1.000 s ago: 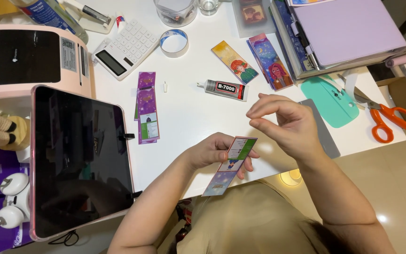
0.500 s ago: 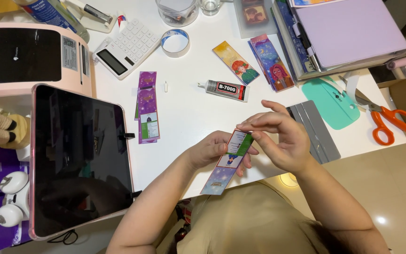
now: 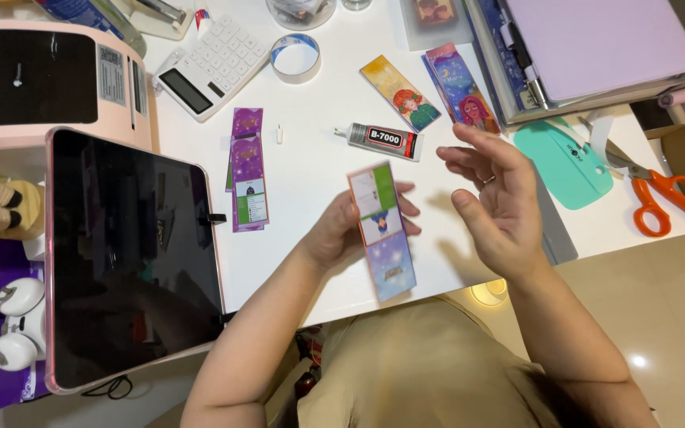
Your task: Applying glue to paper strips and carefully aligning and pressing bookmarks onto them to assemble them.
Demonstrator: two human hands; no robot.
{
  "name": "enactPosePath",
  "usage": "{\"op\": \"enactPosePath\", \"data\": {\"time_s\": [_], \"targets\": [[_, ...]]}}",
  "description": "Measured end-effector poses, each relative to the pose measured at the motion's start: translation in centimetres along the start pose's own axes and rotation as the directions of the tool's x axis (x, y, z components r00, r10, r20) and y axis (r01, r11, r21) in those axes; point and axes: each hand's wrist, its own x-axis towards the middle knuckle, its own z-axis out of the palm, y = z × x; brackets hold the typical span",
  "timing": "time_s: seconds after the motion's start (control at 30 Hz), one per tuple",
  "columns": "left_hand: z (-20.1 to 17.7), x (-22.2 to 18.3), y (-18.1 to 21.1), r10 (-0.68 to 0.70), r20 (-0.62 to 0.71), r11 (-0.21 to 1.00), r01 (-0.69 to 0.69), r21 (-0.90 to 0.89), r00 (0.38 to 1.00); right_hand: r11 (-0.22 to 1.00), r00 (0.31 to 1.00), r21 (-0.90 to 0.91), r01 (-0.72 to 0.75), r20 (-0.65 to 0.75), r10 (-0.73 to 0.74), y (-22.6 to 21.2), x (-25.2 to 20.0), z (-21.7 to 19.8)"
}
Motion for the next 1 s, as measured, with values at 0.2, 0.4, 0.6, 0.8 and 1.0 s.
{"op": "enactPosePath", "data": {"time_s": [0.2, 0.4, 0.6, 0.8, 1.0], "targets": [[-1.3, 0.4, 0.6, 0.11, 0.017, 0.994, -0.11, -0.005, 0.994, 0.875, 0.907, 0.238, -0.421, 0.085, 0.413, 1.5, -2.7, 0.4], [-1.4, 0.3, 0.9, 0.15, 0.038, 0.988, -0.149, -0.031, 0.988, 0.8, 0.832, 0.239, -0.55, 0.238, 0.501, 2.1, -4.3, 0.6], [-2.0, 0.6, 0.8, 0.174, 0.047, 0.985, -0.174, -0.003, 0.984, 0.824, 0.821, 0.1, -0.557, 0.216, 0.529, 2.2, -4.9, 0.6], [-0.4, 0.7, 1.1, 0.154, 0.061, 0.987, -0.156, 0.037, 0.986, 0.865, 0.86, 0.082, -0.495, 0.188, 0.475, 2.1, -4.9, 0.3], [-0.1, 0.1, 0.0, 0.058, 0.04, 0.985, -0.063, 0.158, 0.998, 0.892, 0.904, 0.153, -0.426, 0.121, 0.411, 3.1, -5.2, 0.0]]}}
